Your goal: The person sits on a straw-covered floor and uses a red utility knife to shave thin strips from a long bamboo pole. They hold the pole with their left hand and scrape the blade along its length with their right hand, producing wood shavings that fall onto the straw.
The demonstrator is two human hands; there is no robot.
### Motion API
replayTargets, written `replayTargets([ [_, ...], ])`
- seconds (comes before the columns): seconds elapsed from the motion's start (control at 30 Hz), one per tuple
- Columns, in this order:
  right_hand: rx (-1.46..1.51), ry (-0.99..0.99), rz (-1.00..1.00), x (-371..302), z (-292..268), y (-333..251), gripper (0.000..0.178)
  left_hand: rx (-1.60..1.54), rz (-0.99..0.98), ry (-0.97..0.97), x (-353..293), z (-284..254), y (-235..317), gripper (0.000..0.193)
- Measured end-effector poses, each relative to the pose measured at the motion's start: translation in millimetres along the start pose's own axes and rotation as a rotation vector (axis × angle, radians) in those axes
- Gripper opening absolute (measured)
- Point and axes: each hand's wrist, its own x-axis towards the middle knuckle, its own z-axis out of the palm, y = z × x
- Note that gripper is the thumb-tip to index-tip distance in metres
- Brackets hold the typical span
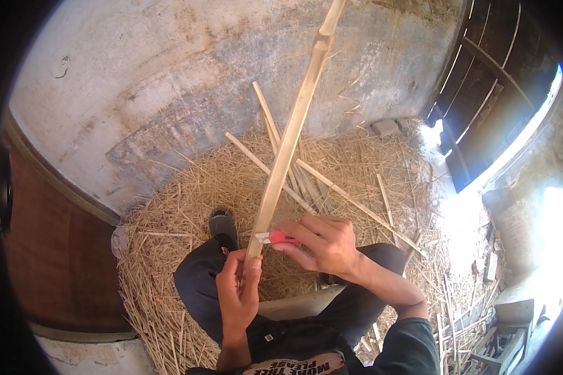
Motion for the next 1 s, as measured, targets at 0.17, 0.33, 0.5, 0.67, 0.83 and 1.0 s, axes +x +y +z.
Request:
replayTargets([
  [0.17, -0.029, 0.006, 0.008, 1, 1, -3, 0.034, -0.010, 0.008, 0.013, -1, 0, -5, 0.018],
  [0.33, -0.066, 0.011, -0.012, 4, -2, -3, 0.033, -0.005, -0.043, -0.009, -5, -3, -2, 0.018],
  [0.5, -0.071, 0.005, -0.004, 3, -2, 0, 0.032, 0.011, -0.009, -0.002, -7, -5, -5, 0.018],
  [0.67, -0.064, 0.031, -0.010, 1, 1, 3, 0.033, 0.003, -0.074, -0.023, -11, -7, 1, 0.018],
  [0.83, -0.061, 0.045, 0.037, 4, -3, 9, 0.033, 0.034, -0.109, -0.051, -17, -12, -1, 0.018],
  [1.0, -0.058, 0.041, 0.083, 8, -7, 13, 0.028, 0.044, -0.084, -0.036, -23, -14, -14, 0.020],
])
